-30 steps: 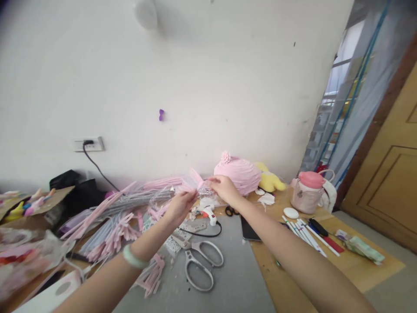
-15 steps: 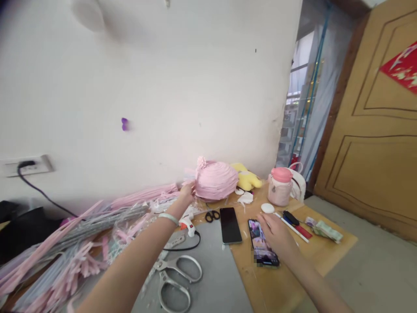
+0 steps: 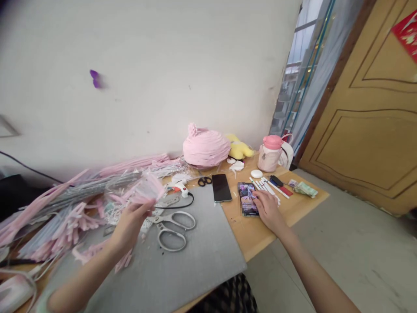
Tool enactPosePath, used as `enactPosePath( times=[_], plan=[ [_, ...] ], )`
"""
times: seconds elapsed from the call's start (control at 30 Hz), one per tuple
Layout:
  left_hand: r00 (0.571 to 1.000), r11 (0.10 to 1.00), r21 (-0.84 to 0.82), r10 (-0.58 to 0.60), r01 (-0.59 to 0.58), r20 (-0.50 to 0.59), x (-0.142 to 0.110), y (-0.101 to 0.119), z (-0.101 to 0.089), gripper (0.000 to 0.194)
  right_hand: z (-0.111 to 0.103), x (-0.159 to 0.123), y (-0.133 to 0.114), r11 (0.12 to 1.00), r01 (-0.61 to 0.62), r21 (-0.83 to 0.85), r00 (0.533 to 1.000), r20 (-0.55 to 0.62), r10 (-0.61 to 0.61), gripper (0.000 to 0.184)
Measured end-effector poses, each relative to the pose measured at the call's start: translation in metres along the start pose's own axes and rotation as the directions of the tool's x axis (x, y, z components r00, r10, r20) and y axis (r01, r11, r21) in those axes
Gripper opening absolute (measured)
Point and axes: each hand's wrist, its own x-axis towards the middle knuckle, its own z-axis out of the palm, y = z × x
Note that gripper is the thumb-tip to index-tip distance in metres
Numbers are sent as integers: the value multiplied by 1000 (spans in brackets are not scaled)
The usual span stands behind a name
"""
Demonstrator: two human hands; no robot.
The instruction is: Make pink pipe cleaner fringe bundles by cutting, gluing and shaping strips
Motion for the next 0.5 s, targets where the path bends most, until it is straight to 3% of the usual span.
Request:
enactPosePath(
  times=[0.2, 0.4, 0.5],
  plan=[
    [998, 997, 72, -36, 39, -48, -31, -24, -29, 26, 2, 1, -3, 998, 23, -51, 995, 98, -17, 38],
    [998, 991, 130, -16, 25, -68, -34, -28, -34, 29, 2, -2, 0, 999, 20, -32, 997, -80, -22, 41],
    [995, 986, 141, -78, 85, -56, -37, -31, -36, 32, 2, -1, 0, 999, 27, -42, 997, -74, -30, 39]
  ],
)
